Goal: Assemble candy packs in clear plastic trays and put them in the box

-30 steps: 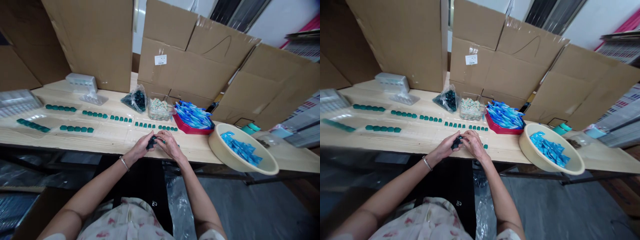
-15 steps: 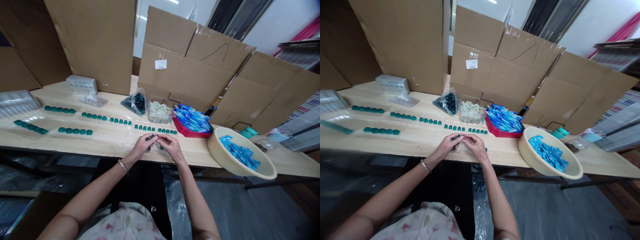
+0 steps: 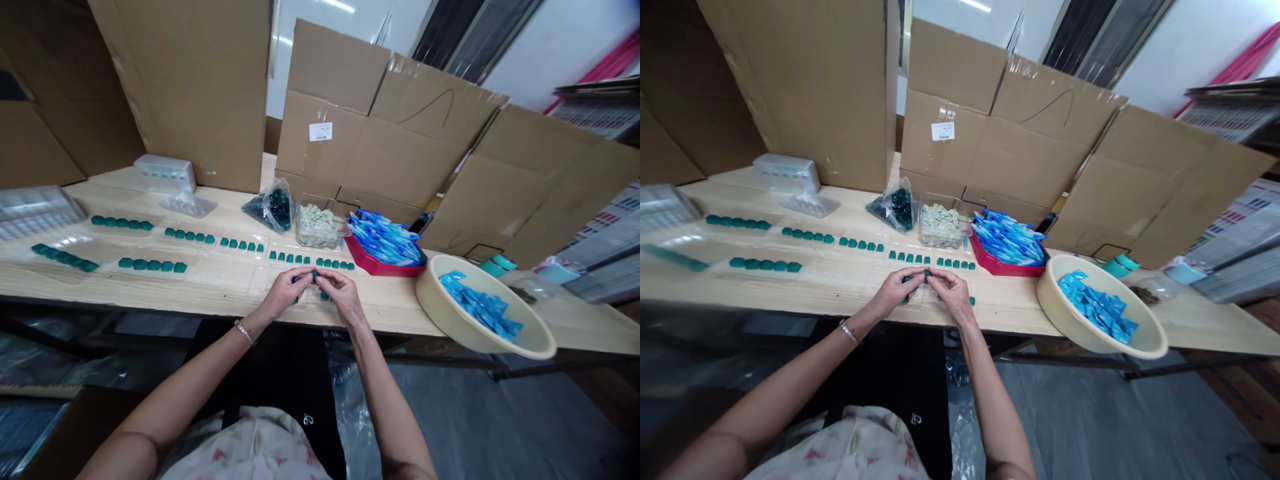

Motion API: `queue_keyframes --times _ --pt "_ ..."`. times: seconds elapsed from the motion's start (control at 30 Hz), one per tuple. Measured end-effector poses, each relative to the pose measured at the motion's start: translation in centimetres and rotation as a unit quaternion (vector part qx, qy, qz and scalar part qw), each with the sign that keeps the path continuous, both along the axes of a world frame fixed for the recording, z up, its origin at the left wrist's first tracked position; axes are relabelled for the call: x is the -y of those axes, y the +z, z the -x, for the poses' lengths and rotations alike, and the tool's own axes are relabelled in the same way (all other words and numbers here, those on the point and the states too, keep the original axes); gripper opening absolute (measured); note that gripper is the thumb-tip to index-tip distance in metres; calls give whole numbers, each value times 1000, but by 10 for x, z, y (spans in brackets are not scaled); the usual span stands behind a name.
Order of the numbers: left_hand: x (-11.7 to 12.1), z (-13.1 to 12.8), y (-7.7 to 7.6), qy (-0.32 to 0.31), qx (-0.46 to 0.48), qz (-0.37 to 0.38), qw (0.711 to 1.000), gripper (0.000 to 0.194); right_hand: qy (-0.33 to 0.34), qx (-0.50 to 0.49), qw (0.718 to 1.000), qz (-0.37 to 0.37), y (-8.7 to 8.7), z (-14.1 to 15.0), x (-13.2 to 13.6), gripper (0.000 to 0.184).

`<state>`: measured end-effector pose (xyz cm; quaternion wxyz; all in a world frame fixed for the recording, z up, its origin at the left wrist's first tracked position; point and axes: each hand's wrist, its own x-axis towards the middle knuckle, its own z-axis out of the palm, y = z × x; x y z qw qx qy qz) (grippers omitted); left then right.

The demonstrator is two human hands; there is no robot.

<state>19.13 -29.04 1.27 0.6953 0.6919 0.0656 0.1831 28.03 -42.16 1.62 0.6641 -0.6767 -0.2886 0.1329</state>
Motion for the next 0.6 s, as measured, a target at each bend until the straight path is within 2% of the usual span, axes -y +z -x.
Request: queue_keyframes --times 0.13,0.27,0.43,0.6 --pt "2 -4 -1 77 69 -162 981 27 -37 86 995 26 -1 6 -2 30" --pt "1 -5 -2 79 87 -237 964 25 -70 173 980 67 -2 11 0 26" --pt "-2 -8 -3 66 73 -210 973 23 -67 153 984 67 -2 15 1 24" --pt "-3 -7 -1 61 42 -167 983 19 -98 211 969 87 -3 21 0 23"
